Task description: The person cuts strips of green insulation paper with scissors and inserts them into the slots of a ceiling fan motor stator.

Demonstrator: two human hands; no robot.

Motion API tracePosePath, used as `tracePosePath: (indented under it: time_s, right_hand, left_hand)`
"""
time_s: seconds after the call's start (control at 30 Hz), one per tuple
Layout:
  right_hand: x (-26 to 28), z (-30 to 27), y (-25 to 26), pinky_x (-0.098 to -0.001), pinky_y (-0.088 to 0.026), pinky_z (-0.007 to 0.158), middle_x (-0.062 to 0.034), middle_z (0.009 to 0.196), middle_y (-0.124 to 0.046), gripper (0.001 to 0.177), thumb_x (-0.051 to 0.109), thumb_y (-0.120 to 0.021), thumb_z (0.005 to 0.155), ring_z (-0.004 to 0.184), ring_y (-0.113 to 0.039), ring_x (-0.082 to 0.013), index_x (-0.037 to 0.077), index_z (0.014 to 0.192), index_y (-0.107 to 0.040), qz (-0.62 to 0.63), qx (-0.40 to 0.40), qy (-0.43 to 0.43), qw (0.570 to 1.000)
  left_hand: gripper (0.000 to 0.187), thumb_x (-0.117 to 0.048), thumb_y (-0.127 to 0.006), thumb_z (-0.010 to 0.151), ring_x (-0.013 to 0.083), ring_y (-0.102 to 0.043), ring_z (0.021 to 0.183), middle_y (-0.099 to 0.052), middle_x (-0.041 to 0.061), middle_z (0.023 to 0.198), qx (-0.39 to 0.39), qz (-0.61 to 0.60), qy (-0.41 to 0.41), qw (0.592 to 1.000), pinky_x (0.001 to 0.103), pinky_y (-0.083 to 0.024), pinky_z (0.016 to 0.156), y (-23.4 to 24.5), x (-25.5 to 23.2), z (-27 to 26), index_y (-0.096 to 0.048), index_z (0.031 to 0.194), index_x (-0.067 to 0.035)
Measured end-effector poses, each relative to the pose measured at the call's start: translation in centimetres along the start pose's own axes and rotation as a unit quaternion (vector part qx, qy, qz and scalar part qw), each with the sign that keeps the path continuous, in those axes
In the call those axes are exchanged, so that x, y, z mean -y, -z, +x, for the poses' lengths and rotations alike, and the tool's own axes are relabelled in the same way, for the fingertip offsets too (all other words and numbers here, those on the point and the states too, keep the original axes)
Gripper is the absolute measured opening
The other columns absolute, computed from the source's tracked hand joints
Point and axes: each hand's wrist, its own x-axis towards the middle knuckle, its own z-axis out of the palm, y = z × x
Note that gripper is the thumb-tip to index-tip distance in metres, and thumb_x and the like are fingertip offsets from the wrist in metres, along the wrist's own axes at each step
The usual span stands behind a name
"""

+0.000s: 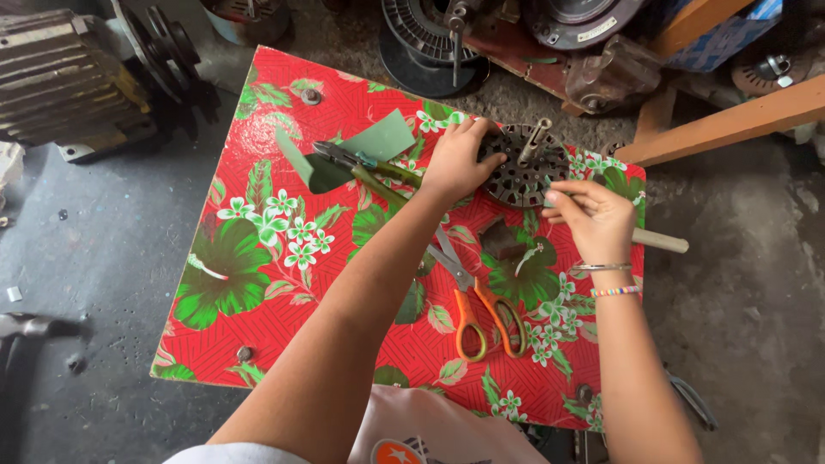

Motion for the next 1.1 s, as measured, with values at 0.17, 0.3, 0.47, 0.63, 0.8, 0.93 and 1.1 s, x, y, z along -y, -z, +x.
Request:
tracePosePath:
  time_s: [0.17, 0.3, 0.47, 0.63, 0.8, 0.93, 1.1]
  right_hand:
    - [0.3, -0.1, -0.8, -0.0257, -0.056, 0.053, -0.0107, 0.082, -0.073, 0.016, 0.003, -0.072, 0.096, 0.062, -0.068, -0.0134, -0.004, 0.110, -0.073, -0.022, 0.001, -0.046, 0.999]
    - [-0.4, -0.6, -1.5, -0.0233, -0.055, 0.053, -0.0076, 0.085, -0.073, 0.016, 0.005, -0.074, 0.095, 0.063, -0.067, -0.0102, -0.003, 0.108, -0.073, 0.023, -0.011, -0.046, 0.999]
    - [-0.2, -1.4, -1.9, -0.0211, -0.051, 0.051, -0.0030, 0.085, -0.073, 0.020, 0.006, -0.075, 0.092, 0.061, -0.065, -0.0081, 0.000, 0.111, -0.074, 0.070, -0.011, -0.089, 0.994]
    - [0.8, -0.9, -1.8, -0.0185, -0.041, 0.049, -0.0004, 0.083, -0.071, 0.019, 0.007, -0.075, 0.097, 0.058, -0.056, -0.0043, -0.001, 0.114, -0.072, 0.121, -0.058, -0.075, 0.988]
    - [2.7, -0.8, -2.1, -0.0161, -0.038, 0.051, 0.0036, 0.079, -0.067, 0.028, 0.007, -0.078, 0.095, 0.060, -0.055, -0.0018, 0.003, 0.121, -0.068, 0.198, -0.079, -0.049, 0.976]
    - [3.8, -0.8, -2.9, -0.0151, -0.040, 0.059, 0.0050, 0.085, -0.068, 0.032, 0.005, -0.079, 0.095, 0.069, -0.055, 0.0000, 0.003, 0.125, -0.068, 0.171, -0.117, 0.013, 0.978]
    - [4.4, -0.3, -3.0, -0.0167, -0.046, 0.062, 0.0020, 0.086, -0.069, 0.033, 0.004, -0.076, 0.094, 0.071, -0.059, -0.0028, 0.002, 0.126, -0.066, 0.177, -0.112, 0.019, 0.978]
  left_hand:
    - [0.048, -0.029, -0.082, 0.079, 0.0359, -0.058, 0.113, -0.066, 0.012, 0.117, -0.008, -0.005, -0.003, 1.000, 0.045, -0.047, 0.100, -0.3, 0.4, 0.0, -0.065, 0.119, -0.010]
    - [0.048, -0.027, -0.082, 0.080, 0.0383, -0.057, 0.115, -0.065, 0.014, 0.118, -0.017, -0.009, -0.020, 1.000, 0.046, -0.047, 0.101, 0.3, -0.5, -0.4, -0.064, 0.121, -0.010]
    - [0.056, -0.022, -0.078, 0.086, 0.0399, -0.053, 0.122, -0.059, 0.020, 0.129, -0.137, -0.065, -0.081, 0.985, 0.048, -0.044, 0.106, 2.1, -3.6, -2.4, -0.053, 0.133, -0.003]
    - [0.048, -0.020, -0.072, 0.096, 0.0308, -0.062, 0.128, -0.061, 0.014, 0.132, -0.164, -0.201, -0.100, 0.961, 0.040, -0.049, 0.115, 3.7, -7.4, -3.7, -0.053, 0.138, -0.007]
    - [0.045, -0.017, -0.087, 0.075, 0.0275, -0.068, 0.105, -0.068, 0.015, 0.109, 0.069, -0.189, -0.096, 0.975, 0.039, -0.056, 0.094, 4.1, -9.8, -3.8, -0.066, 0.113, -0.003]
    - [0.043, -0.011, -0.080, 0.080, 0.0214, -0.075, 0.103, -0.074, 0.012, 0.111, 0.091, -0.316, -0.078, 0.941, 0.034, -0.060, 0.091, 3.0, -10.2, -3.2, -0.067, 0.119, -0.002]
    - [0.039, -0.008, -0.077, 0.084, 0.0133, -0.076, 0.087, -0.077, 0.008, 0.100, 0.144, -0.400, -0.005, 0.905, 0.031, -0.063, 0.079, 2.8, -9.4, -2.1, -0.069, 0.121, 0.001]
